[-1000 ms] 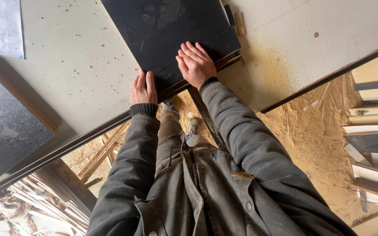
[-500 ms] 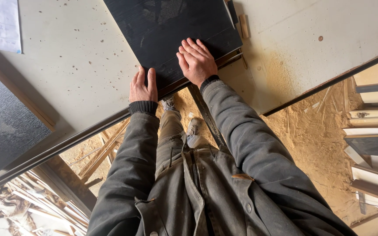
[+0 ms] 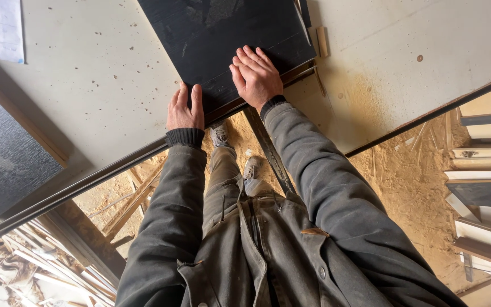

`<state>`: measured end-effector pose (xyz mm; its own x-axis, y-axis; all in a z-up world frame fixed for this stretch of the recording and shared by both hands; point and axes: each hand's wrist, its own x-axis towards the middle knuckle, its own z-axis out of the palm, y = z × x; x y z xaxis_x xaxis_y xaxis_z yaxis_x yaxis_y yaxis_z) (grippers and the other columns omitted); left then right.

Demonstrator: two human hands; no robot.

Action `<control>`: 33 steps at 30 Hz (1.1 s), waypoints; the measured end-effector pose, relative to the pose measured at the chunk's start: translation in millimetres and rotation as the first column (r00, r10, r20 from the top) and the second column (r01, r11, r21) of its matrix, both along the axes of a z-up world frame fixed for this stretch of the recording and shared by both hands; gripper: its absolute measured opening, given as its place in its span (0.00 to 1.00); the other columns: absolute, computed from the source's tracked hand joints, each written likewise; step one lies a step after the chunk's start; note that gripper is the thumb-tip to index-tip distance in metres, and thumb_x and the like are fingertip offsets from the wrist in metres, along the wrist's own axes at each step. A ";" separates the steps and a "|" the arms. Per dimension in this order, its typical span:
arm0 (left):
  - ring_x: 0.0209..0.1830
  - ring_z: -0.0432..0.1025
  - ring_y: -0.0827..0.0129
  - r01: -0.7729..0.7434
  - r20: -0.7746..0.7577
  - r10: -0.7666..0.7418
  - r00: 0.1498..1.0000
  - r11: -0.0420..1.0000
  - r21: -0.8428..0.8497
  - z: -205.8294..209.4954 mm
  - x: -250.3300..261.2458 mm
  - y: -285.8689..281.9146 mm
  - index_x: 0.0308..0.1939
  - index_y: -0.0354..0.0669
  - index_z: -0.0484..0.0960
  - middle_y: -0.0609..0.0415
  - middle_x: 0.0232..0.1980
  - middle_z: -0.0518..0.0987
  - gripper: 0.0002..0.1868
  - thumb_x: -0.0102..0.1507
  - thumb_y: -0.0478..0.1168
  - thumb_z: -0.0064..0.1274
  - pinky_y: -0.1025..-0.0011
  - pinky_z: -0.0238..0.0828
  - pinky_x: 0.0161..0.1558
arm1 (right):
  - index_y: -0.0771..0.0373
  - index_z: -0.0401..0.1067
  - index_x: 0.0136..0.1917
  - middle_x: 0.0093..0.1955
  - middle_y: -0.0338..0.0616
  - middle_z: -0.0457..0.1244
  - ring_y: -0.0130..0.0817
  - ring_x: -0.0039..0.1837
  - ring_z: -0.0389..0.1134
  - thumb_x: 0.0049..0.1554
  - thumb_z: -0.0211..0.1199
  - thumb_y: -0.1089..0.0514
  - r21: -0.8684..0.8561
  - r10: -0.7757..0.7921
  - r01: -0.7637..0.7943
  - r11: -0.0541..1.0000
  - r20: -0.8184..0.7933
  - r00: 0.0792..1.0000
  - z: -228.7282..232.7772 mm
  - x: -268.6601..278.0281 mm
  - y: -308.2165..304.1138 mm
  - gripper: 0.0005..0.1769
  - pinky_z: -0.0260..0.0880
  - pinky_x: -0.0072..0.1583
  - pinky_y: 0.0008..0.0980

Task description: The person uses a table saw to cut several dark-colored square boards. They place each board on the saw table, align it against the guide, and push it through the blade. After cutting, the person removes the board and places it on a stack on the table.

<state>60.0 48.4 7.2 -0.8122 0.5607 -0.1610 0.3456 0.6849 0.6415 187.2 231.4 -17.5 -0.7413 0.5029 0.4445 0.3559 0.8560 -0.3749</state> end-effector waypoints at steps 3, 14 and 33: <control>0.70 0.68 0.51 -0.001 0.006 0.001 1.000 1.000 -0.007 0.1 0.7 0.7 0.70 0.37 0.72 0.40 0.69 0.74 0.42 0.70 0.69 0.35 0.59 0.63 0.68 | 0.64 0.82 0.55 0.62 0.48 0.71 0.41 0.71 0.68 0.68 0.60 0.52 -0.015 -0.001 0.001 1.000 -0.012 1.000 1.9 -0.7 -1.3 0.15 0.60 0.75 0.45; 0.70 0.67 0.50 0.013 0.010 -0.013 1.000 1.000 -0.008 0.8 0.1 -0.5 0.71 0.36 0.71 0.39 0.68 0.74 0.43 0.70 0.70 0.32 0.58 0.63 0.67 | 0.63 0.82 0.56 0.63 0.48 0.70 0.41 0.71 0.67 0.68 0.59 0.51 -0.015 -0.008 0.008 1.000 -0.001 1.000 -3.9 0.0 -2.7 0.16 0.59 0.76 0.45; 0.59 0.72 0.51 -0.129 -0.014 0.129 0.992 0.990 -0.052 18.2 5.7 4.7 0.65 0.45 0.79 0.49 0.62 0.81 0.36 0.70 0.68 0.36 0.59 0.66 0.63 | 0.71 0.77 0.63 0.67 0.58 0.67 0.50 0.74 0.64 0.69 0.56 0.50 0.051 0.075 -0.078 0.996 0.056 0.996 -8.3 -0.1 -7.8 0.22 0.58 0.77 0.47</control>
